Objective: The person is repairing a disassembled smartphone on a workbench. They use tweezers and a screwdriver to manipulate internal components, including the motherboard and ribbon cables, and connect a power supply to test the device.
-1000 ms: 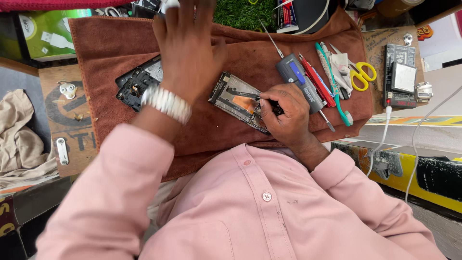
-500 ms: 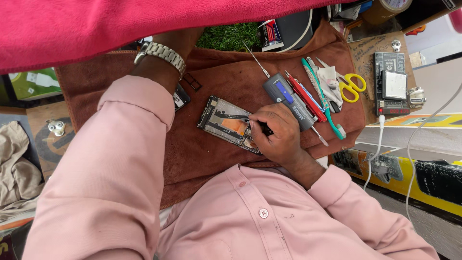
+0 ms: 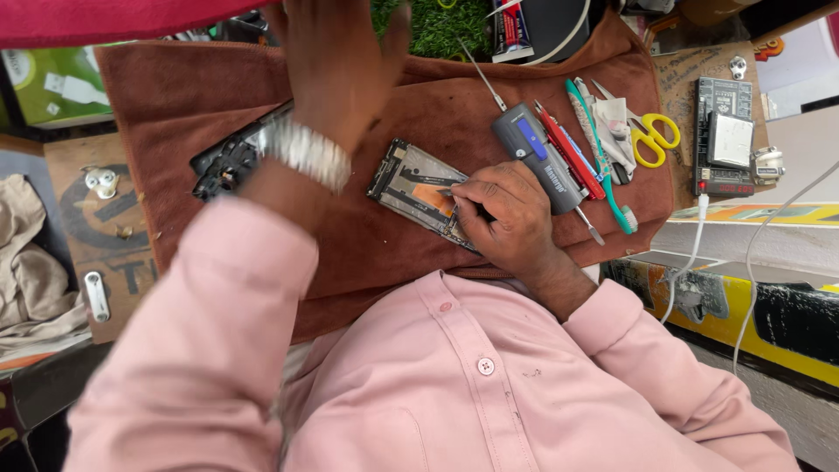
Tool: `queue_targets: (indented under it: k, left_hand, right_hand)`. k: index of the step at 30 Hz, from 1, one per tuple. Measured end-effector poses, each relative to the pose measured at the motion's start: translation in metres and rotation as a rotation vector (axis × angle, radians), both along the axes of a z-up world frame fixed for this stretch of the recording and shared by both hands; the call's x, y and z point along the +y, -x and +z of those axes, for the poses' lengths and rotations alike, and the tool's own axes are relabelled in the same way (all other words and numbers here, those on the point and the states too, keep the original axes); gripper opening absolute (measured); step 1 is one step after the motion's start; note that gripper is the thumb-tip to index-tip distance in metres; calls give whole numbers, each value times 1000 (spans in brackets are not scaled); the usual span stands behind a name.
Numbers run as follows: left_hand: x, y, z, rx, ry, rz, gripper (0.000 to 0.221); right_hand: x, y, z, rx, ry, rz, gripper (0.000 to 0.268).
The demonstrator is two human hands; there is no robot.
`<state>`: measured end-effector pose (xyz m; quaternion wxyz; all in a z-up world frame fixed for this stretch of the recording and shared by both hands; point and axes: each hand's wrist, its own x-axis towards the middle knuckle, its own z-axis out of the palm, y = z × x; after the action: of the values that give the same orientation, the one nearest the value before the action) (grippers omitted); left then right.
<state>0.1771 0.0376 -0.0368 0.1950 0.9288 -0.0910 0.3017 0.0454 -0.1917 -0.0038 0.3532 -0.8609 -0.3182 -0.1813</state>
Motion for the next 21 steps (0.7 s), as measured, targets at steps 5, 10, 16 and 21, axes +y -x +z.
queue_targets:
  k: [5,10,16,21]
  left_hand:
    - [-12,138,30,221,238,-20,57]
    - [-17,180,36,279,206,30,69]
    - [-18,176,23,362,173,44,73]
    - [-15,173,20,403,182,33,74]
  right_hand:
    - [5,-7,4,-68,109,115,14]
    - [11,-11,2,-25,126,215,17]
    - [9,-13,3,37,151,250,19]
    - [10,-13,3,57,206,255,23]
